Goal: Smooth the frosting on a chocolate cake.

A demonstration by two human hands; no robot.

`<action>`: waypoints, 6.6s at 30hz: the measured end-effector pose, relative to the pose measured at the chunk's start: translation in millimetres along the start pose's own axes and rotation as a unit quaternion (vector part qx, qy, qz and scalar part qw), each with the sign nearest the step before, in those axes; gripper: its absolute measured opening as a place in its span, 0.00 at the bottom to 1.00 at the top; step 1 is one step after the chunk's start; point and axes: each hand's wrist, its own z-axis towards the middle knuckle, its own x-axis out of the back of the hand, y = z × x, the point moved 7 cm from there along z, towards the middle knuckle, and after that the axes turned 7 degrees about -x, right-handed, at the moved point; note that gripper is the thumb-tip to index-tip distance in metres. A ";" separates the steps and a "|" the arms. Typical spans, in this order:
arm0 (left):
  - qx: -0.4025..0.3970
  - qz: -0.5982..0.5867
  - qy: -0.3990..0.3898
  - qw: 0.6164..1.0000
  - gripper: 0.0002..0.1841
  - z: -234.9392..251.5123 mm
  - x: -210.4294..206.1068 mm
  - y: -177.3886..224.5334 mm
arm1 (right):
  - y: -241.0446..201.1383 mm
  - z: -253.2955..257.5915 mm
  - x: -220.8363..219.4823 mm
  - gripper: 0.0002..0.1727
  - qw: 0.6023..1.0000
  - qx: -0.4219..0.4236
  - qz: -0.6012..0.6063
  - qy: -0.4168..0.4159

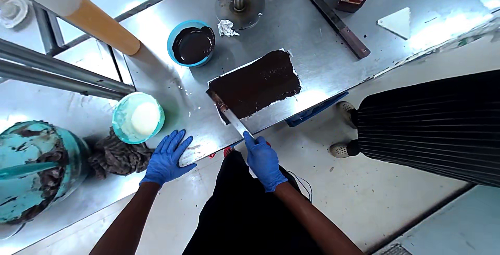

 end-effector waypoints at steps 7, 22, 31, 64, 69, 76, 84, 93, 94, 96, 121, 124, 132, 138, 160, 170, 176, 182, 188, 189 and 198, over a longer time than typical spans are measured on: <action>-0.002 -0.001 0.008 1.000 0.54 1.3 4.4 3.0 | 73.6 41.4 66.6 0.25 0.992 -0.099 -0.059 0.043; 0.010 -0.002 -0.012 1.000 0.53 2.8 3.4 1.9 | 18.4 22.9 22.6 0.25 0.994 -0.053 0.089 -0.034; 0.013 -0.005 -0.010 1.000 0.54 3.6 6.4 3.8 | 63.9 53.3 63.6 0.26 0.996 -0.055 -0.066 0.021; -0.016 -0.005 0.031 0.999 0.56 0.1 3.9 1.4 | 130.4 54.6 108.2 0.24 0.986 -0.123 -0.087 0.078; -0.011 -0.009 0.026 1.000 0.56 0.8 3.2 1.3 | 140.9 56.5 109.4 0.20 0.985 -0.110 0.053 0.122; -0.004 -0.004 0.011 1.000 0.57 0.4 3.1 -0.2 | 62.1 19.0 35.7 0.24 0.996 -0.047 0.079 -0.020; -0.004 -0.007 0.012 1.000 0.56 -0.1 5.2 2.0 | 104.6 56.9 94.7 0.25 0.997 -0.034 -0.061 0.024; 0.002 -0.002 -0.004 1.000 0.55 0.7 1.9 1.6 | 82.9 46.9 81.0 0.24 0.987 -0.113 0.081 0.082; 0.001 -0.001 -0.001 1.000 0.55 0.7 2.3 1.7 | 69.8 37.9 68.7 0.24 0.988 -0.114 0.089 0.056; 0.002 -0.002 -0.003 1.000 0.55 1.2 2.7 1.5 | 46.2 25.8 41.7 0.25 0.990 -0.103 0.096 0.012; 0.026 -0.054 0.019 0.998 0.54 7.1 3.5 0.6 | 15.3 -14.6 4.0 0.25 0.996 -0.074 -0.032 -0.029; 0.028 -0.051 0.011 0.998 0.54 6.1 2.9 0.6 | 40.0 9.2 33.7 0.25 0.992 -0.082 -0.095 -0.005; 0.038 -0.057 -0.023 0.997 0.55 5.8 4.2 0.9 | 103.4 77.3 111.6 0.23 0.977 -0.177 -0.058 0.106; 0.042 -0.068 -0.014 0.997 0.53 6.3 4.3 2.4 | 65.0 59.6 67.1 0.20 0.976 -0.162 0.102 0.105; 0.032 -0.024 0.002 0.999 0.56 6.3 2.0 -1.7 | 106.8 79.1 109.7 0.22 0.982 -0.148 -0.049 0.107; 0.030 -0.022 0.043 0.998 0.56 5.0 11.3 2.4 | 46.2 59.3 51.4 0.22 0.991 -0.120 0.037 0.035; 0.013 -0.006 0.056 0.998 0.56 4.8 3.8 2.4 | 60.3 63.4 85.7 0.27 0.985 -0.153 -0.070 0.020; 0.023 -0.004 0.047 0.999 0.56 3.8 3.4 1.2 | 104.4 80.5 115.8 0.23 0.979 -0.185 0.002 0.087; 0.024 -0.002 0.035 0.999 0.56 4.1 5.4 2.0 | 48.5 38.0 46.6 0.23 0.986 -0.137 0.084 0.054; 0.022 -0.002 0.036 0.999 0.56 3.8 5.4 1.7 | 34.6 30.9 33.3 0.24 0.987 -0.141 0.079 0.010; 0.011 0.007 0.060 0.998 0.56 3.8 6.0 1.1 | 7.0 23.1 14.6 0.31 0.990 -0.104 -0.043 -0.081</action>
